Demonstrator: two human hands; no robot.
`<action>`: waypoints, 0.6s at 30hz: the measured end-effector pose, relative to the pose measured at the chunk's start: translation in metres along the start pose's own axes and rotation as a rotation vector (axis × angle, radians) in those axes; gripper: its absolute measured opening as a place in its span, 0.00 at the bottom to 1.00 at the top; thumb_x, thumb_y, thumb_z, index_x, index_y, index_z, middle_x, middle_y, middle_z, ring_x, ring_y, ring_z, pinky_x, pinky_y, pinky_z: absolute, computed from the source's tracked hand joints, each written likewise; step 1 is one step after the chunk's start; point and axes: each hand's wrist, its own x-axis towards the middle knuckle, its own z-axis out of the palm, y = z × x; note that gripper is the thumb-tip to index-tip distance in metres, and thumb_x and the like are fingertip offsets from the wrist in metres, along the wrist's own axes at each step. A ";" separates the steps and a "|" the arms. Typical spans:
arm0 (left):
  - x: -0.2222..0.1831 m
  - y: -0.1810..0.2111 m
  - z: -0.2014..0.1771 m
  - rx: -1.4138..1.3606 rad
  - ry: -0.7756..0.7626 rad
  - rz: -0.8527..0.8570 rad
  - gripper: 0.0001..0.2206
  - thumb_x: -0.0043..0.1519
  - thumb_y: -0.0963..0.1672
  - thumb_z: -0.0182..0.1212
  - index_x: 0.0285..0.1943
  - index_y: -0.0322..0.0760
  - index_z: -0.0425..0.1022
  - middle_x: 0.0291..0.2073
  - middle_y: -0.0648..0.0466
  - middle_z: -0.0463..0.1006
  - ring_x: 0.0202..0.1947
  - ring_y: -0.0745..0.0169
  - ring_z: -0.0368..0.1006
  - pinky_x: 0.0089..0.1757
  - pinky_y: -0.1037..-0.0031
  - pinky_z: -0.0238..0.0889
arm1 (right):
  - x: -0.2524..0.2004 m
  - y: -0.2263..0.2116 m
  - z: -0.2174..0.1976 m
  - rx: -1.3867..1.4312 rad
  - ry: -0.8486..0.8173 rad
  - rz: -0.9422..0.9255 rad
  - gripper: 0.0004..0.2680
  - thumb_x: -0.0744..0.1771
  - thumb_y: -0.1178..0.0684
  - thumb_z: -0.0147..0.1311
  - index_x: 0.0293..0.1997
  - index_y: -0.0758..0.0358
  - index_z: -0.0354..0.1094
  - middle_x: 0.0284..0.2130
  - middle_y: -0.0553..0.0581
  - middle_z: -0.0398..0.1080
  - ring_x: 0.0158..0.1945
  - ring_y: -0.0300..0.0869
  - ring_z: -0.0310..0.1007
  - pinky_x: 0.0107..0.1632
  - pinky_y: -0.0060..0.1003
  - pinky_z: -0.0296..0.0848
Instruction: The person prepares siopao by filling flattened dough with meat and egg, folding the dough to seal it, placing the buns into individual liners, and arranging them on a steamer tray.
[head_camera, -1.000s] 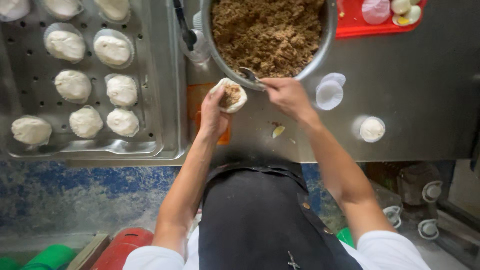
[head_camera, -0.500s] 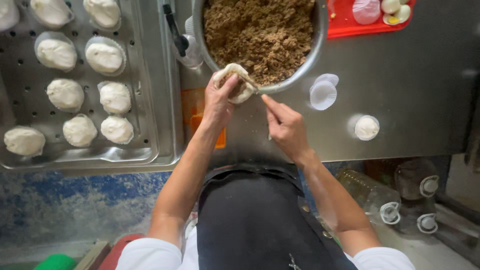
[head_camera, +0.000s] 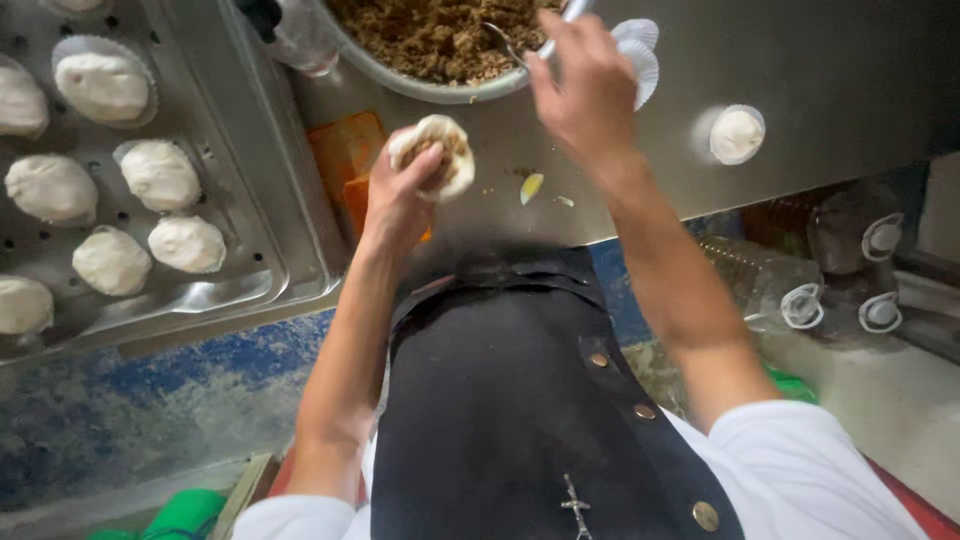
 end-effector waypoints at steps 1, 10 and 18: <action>-0.005 -0.004 -0.004 -0.016 0.006 -0.013 0.15 0.63 0.39 0.65 0.58 0.32 0.70 0.48 0.47 0.80 0.47 0.57 0.80 0.49 0.64 0.77 | -0.014 -0.007 -0.011 0.041 0.052 0.033 0.08 0.70 0.55 0.56 0.50 0.68 0.74 0.34 0.65 0.75 0.37 0.57 0.76 0.38 0.51 0.73; -0.012 -0.042 -0.028 0.040 0.000 -0.126 0.14 0.68 0.42 0.60 0.61 0.30 0.71 0.50 0.46 0.80 0.48 0.57 0.79 0.49 0.63 0.76 | -0.162 -0.003 0.061 0.087 -0.340 0.613 0.13 0.65 0.49 0.61 0.47 0.69 0.71 0.34 0.72 0.75 0.38 0.65 0.76 0.42 0.56 0.73; 0.003 -0.050 -0.025 -0.076 -0.055 -0.240 0.21 0.67 0.51 0.54 0.61 0.34 0.70 0.51 0.47 0.79 0.50 0.53 0.79 0.49 0.56 0.76 | -0.167 -0.005 0.073 0.367 -0.204 0.555 0.09 0.68 0.56 0.57 0.52 0.65 0.68 0.42 0.65 0.75 0.42 0.53 0.78 0.45 0.45 0.77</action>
